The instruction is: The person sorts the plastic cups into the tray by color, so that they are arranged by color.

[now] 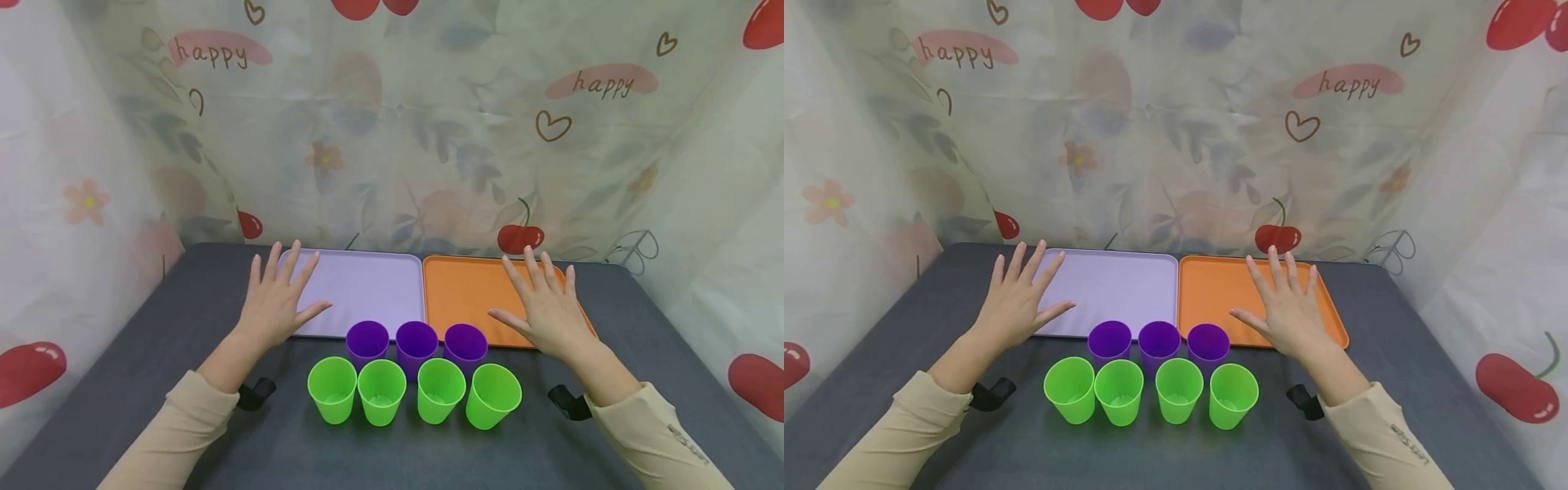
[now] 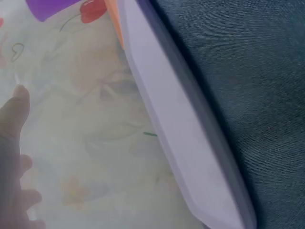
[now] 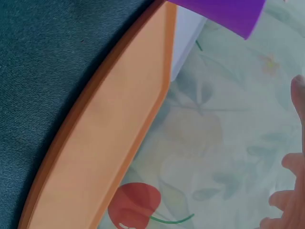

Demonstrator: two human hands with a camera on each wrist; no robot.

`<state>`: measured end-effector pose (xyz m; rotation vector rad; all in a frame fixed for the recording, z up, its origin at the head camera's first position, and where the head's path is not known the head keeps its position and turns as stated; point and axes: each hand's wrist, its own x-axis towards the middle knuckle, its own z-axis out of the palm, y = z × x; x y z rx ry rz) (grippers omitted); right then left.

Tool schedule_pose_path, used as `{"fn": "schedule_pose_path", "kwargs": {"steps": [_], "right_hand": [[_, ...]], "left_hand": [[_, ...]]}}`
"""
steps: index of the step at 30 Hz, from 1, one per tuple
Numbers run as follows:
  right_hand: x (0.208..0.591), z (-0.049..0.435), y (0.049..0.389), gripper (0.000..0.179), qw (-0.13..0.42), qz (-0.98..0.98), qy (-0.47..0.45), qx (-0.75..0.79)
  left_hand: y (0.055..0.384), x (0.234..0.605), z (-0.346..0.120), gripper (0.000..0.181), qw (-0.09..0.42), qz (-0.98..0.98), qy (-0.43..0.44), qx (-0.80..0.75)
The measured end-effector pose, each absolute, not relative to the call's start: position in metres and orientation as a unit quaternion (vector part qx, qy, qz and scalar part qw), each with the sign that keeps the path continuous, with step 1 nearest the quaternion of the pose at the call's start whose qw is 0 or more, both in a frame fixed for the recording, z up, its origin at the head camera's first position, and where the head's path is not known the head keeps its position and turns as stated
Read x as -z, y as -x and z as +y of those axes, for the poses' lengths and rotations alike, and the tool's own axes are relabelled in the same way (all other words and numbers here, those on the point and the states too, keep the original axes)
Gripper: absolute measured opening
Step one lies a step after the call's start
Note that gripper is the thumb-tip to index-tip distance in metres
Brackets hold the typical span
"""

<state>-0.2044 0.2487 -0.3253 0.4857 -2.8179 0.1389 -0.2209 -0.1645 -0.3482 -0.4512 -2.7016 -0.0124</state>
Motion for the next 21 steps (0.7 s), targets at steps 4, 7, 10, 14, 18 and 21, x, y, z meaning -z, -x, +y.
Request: {"fn": "schedule_pose_path", "kwargs": {"steps": [4, 7, 10, 14, 18, 21], "right_hand": [[0.317, 0.248, 0.199, 0.082, 0.137, -0.974, -0.169, -0.069], [0.311, 0.25, 0.194, 0.078, 0.133, -0.968, -0.178, -0.118], [0.306, 0.255, 0.188, 0.074, 0.116, -0.958, -0.192, -0.18], [0.305, 0.262, 0.18, 0.065, 0.086, -0.946, -0.205, -0.235], [0.309, 0.27, 0.173, 0.054, 0.056, -0.943, -0.211, -0.25], [0.314, 0.275, 0.17, 0.046, 0.034, -0.941, -0.219, -0.254]], "left_hand": [[0.216, 0.343, -0.165, 0.082, 0.204, -0.965, 0.164, -0.001], [0.212, 0.339, -0.167, 0.081, 0.217, -0.961, 0.169, 0.002], [0.209, 0.337, -0.174, 0.076, 0.228, -0.958, 0.173, 0.018], [0.208, 0.338, -0.188, 0.069, 0.218, -0.961, 0.166, 0.038], [0.21, 0.345, -0.203, 0.063, 0.18, -0.971, 0.149, 0.054], [0.212, 0.354, -0.214, 0.059, 0.152, -0.976, 0.138, 0.067]]}}
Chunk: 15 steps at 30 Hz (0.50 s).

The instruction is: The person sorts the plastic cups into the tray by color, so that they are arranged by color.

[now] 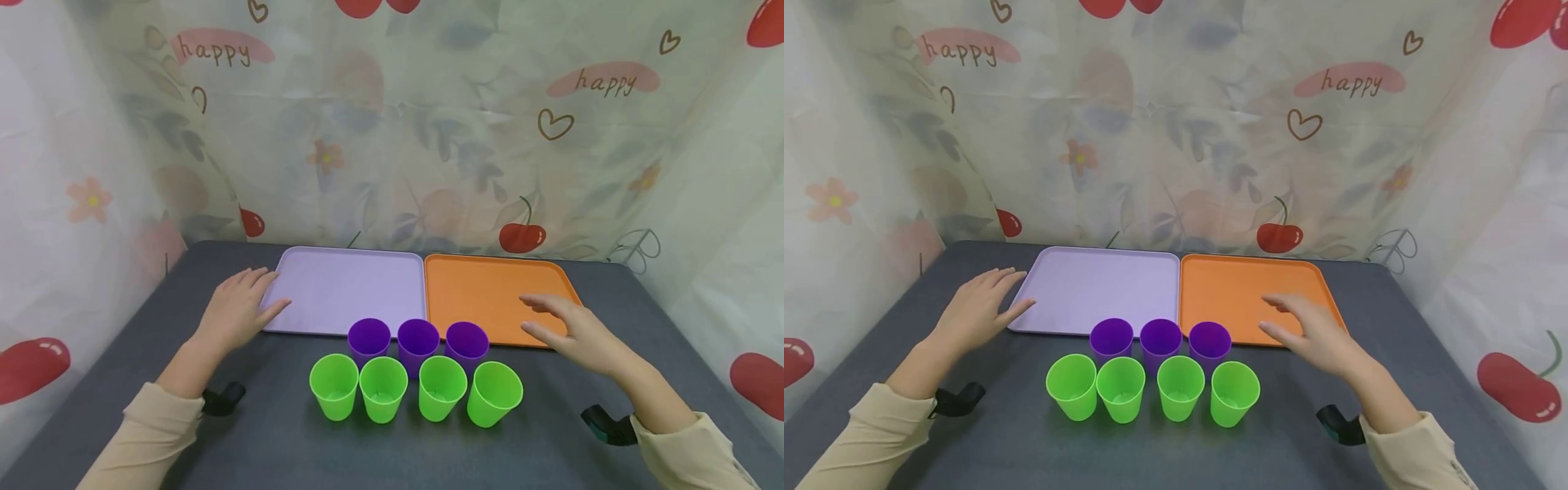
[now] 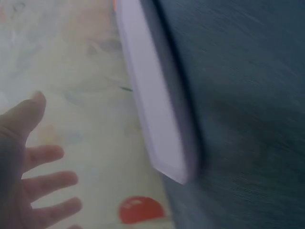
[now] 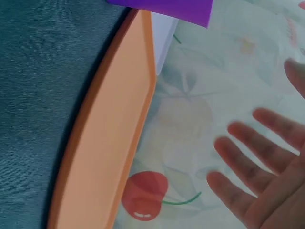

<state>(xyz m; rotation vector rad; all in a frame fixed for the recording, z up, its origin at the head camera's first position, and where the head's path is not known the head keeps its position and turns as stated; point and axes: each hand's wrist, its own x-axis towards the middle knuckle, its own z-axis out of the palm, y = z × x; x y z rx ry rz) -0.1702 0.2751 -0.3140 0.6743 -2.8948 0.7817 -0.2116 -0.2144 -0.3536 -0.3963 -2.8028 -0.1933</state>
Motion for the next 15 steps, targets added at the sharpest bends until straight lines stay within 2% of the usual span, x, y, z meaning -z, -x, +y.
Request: {"fn": "schedule_pose_path", "kwargs": {"steps": [4, 9, 15], "right_hand": [[0.323, 0.28, 0.169, 0.034, 0.008, -0.934, -0.24, -0.266], [0.334, 0.282, 0.17, 0.03, -0.039, -0.912, -0.269, -0.306], [0.345, 0.281, 0.168, 0.031, -0.077, -0.89, -0.309, -0.325]], "left_hand": [[0.214, 0.367, -0.227, 0.054, 0.114, -0.98, 0.126, 0.101], [0.217, 0.38, -0.237, 0.049, 0.059, -0.976, 0.121, 0.171], [0.22, 0.389, -0.242, 0.041, 0.043, -0.962, 0.133, 0.233]]}}
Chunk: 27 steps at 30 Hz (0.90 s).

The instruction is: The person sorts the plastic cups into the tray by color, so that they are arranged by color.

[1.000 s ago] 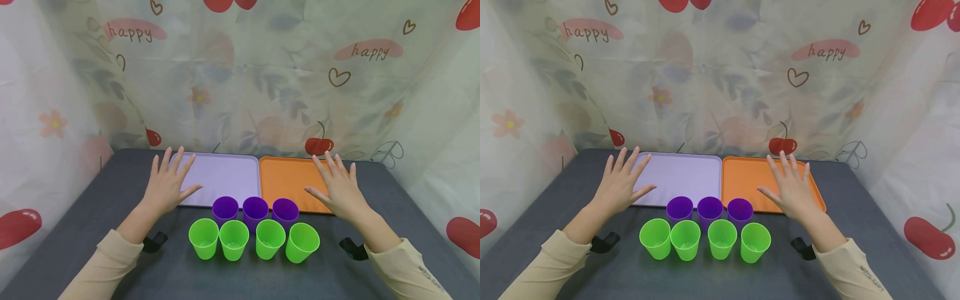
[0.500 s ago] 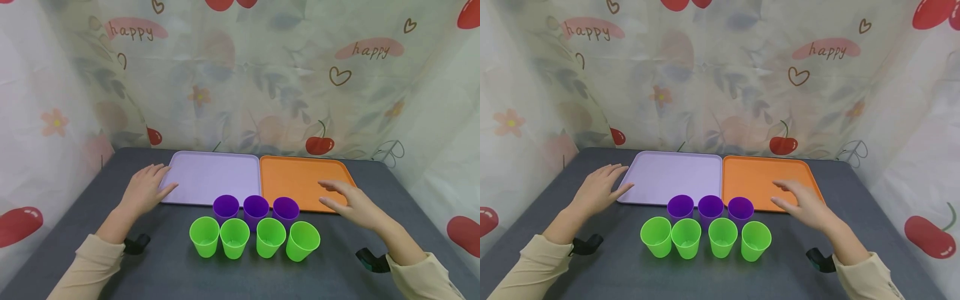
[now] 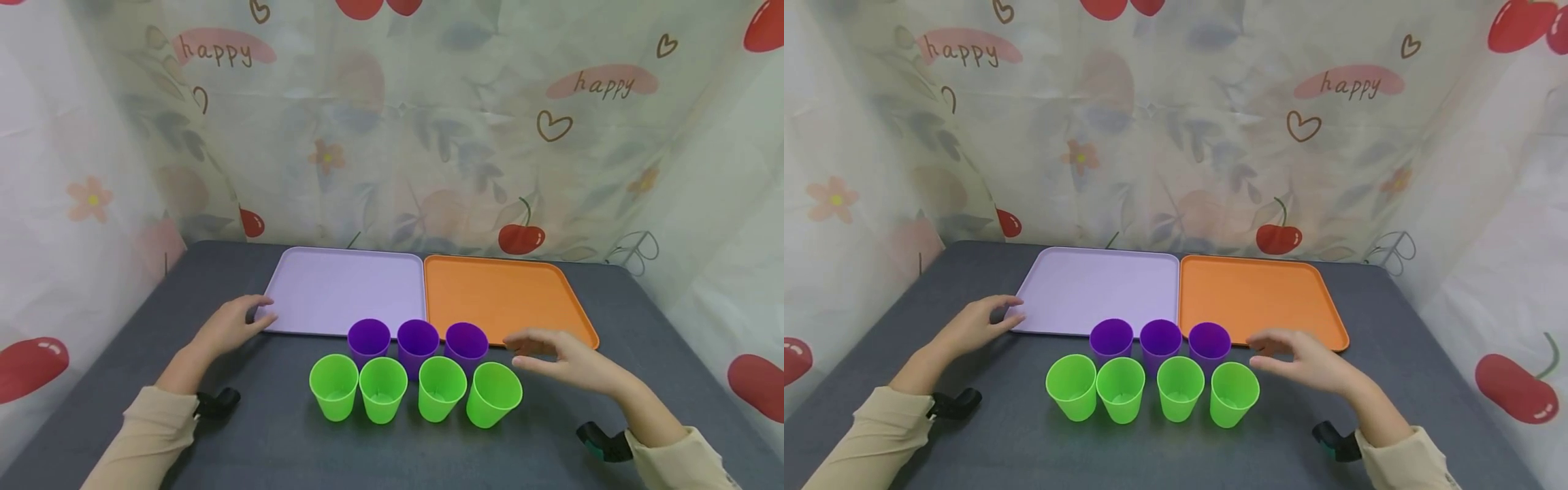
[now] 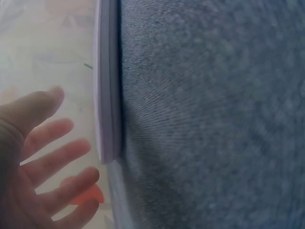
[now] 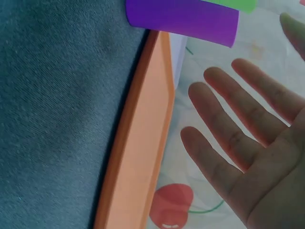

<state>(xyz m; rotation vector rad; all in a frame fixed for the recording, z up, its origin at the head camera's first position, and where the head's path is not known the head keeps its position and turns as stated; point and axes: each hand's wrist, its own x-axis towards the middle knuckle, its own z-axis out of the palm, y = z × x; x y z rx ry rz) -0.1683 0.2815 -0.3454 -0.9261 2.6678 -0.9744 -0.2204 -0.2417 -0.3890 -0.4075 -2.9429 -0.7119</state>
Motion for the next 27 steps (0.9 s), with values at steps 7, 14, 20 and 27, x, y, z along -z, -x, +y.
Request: {"fn": "schedule_pose_path", "kwargs": {"steps": [7, 14, 20, 27], "right_hand": [[0.35, 0.28, 0.167, 0.034, 0.112, 0.871, 0.339, 0.337], [0.346, 0.274, 0.163, 0.043, 0.143, 0.856, 0.355, 0.347], [0.346, 0.272, 0.162, 0.053, 0.133, 0.851, 0.38, 0.338], [0.349, 0.271, 0.164, 0.056, 0.141, 0.85, 0.379, 0.338]], "left_hand": [[0.225, 0.398, -0.247, 0.032, 0.046, -0.952, 0.147, 0.265], [0.228, 0.399, -0.248, 0.028, 0.04, -0.949, 0.151, 0.272], [0.23, 0.398, -0.246, 0.03, 0.029, -0.95, 0.14, 0.277], [0.23, 0.398, -0.245, 0.03, 0.023, -0.949, 0.131, 0.287]]}}
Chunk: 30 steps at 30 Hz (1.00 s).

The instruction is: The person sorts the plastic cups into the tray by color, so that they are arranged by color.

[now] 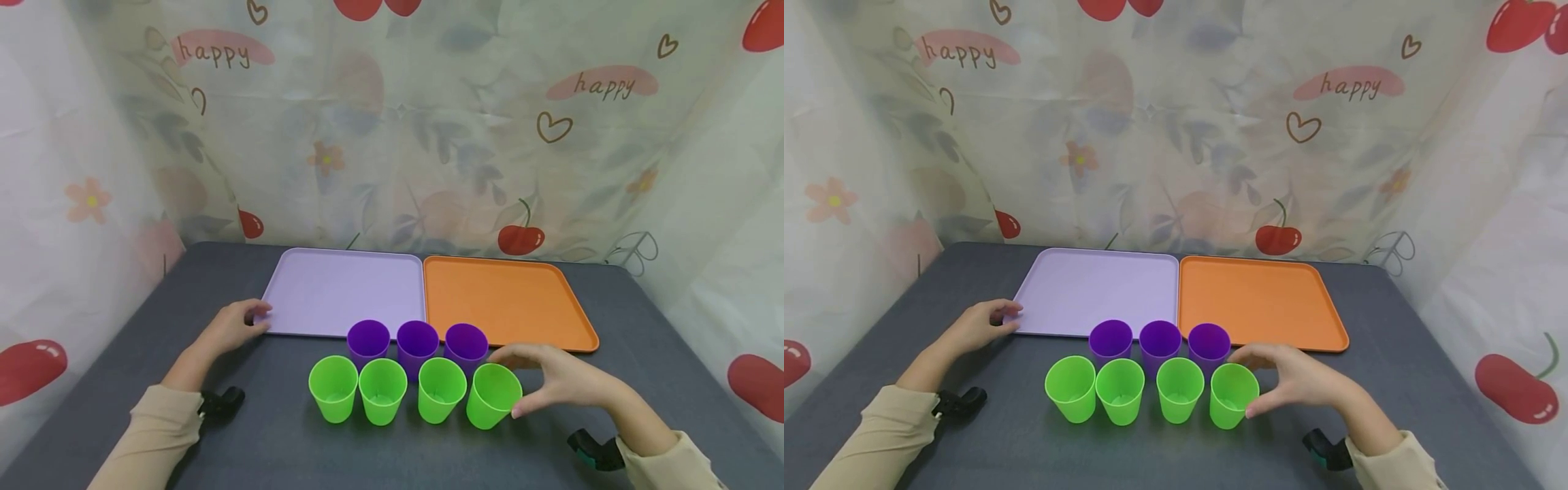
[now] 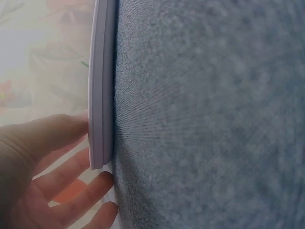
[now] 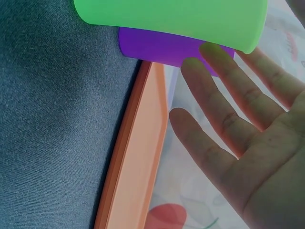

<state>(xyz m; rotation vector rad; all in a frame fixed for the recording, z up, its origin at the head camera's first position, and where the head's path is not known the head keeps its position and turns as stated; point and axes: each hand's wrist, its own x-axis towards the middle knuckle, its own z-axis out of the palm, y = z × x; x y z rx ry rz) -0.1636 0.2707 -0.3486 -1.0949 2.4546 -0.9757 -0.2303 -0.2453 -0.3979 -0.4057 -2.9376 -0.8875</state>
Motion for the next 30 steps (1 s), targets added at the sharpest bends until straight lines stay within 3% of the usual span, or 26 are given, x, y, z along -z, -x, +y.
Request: {"fn": "schedule_pose_path", "kwargs": {"steps": [13, 30], "right_hand": [[0.34, 0.269, 0.159, 0.05, 0.108, 0.865, 0.385, 0.304], [0.29, 0.271, 0.152, 0.051, 0.058, 0.864, 0.398, 0.302]], "left_hand": [[0.231, 0.398, -0.246, 0.032, 0.006, -0.947, 0.121, 0.298], [0.23, 0.397, -0.245, 0.033, -0.011, -0.948, 0.11, 0.297]]}}
